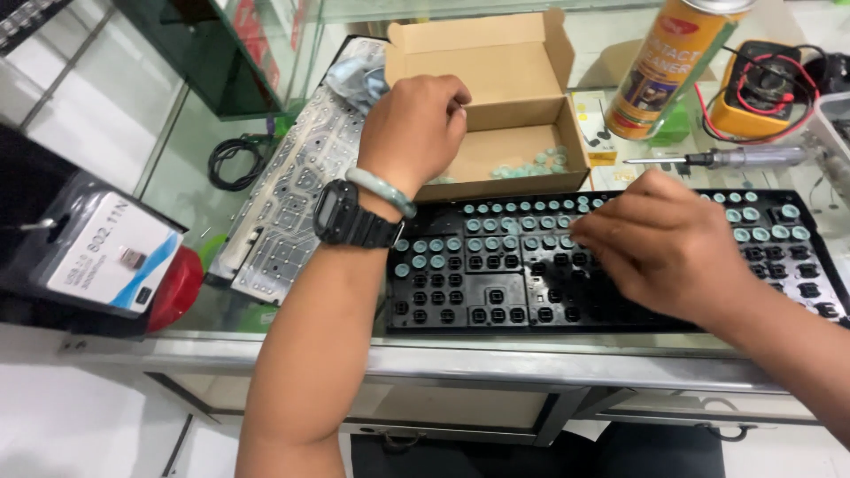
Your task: The person uses tweezers to place small, light-green circular keycaps into the slots of a black keyboard base. The keycaps are taken from a cardboard box and placed one by one into the keyboard.
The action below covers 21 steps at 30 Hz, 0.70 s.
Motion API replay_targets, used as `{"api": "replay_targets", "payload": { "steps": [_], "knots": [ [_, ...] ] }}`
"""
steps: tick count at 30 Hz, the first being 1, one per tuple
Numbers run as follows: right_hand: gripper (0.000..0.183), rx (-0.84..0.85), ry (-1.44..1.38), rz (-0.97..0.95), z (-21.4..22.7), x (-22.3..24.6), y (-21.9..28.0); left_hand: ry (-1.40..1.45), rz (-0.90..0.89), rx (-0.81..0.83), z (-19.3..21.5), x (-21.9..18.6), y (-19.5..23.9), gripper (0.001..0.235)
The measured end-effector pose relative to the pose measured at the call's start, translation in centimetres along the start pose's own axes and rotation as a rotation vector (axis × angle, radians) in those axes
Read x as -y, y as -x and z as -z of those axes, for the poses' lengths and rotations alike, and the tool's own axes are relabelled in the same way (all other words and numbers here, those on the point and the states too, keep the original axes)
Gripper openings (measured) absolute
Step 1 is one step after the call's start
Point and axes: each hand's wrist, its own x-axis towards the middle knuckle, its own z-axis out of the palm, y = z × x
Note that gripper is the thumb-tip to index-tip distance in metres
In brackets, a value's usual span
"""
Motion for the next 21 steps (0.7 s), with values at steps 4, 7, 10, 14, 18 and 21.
{"api": "replay_targets", "payload": {
  "steps": [4, 7, 10, 14, 18, 21],
  "knots": [
    [0.006, 0.030, 0.042, 0.077, -1.0, 1.5, -1.5, -0.138, 0.113, 0.035, 0.8, 1.5, 0.1, 0.021],
    [0.007, 0.066, 0.051, 0.085, -1.4, 2.6, -2.9, -0.252, 0.212, 0.132, 1.7, 1.1, 0.6, 0.022],
    [0.011, 0.100, 0.034, 0.111, -1.9, 3.2, -3.9, -0.268, 0.288, 0.202, 2.5, 0.8, 0.7, 0.014],
    [0.017, 0.112, 0.010, 0.087, -2.9, 3.4, -4.1, -0.254, 0.341, 0.371, 2.5, 0.9, 0.7, 0.019],
    [0.015, 0.135, -0.029, 0.077, -3.4, 3.5, -4.0, -0.200, 0.362, 0.417, 1.3, 1.2, 0.6, 0.027],
    [0.011, 0.135, -0.005, 0.075, -3.4, 3.9, -4.0, -0.168, 0.376, 0.412, 0.9, 1.2, 0.6, 0.029]
  ]
}}
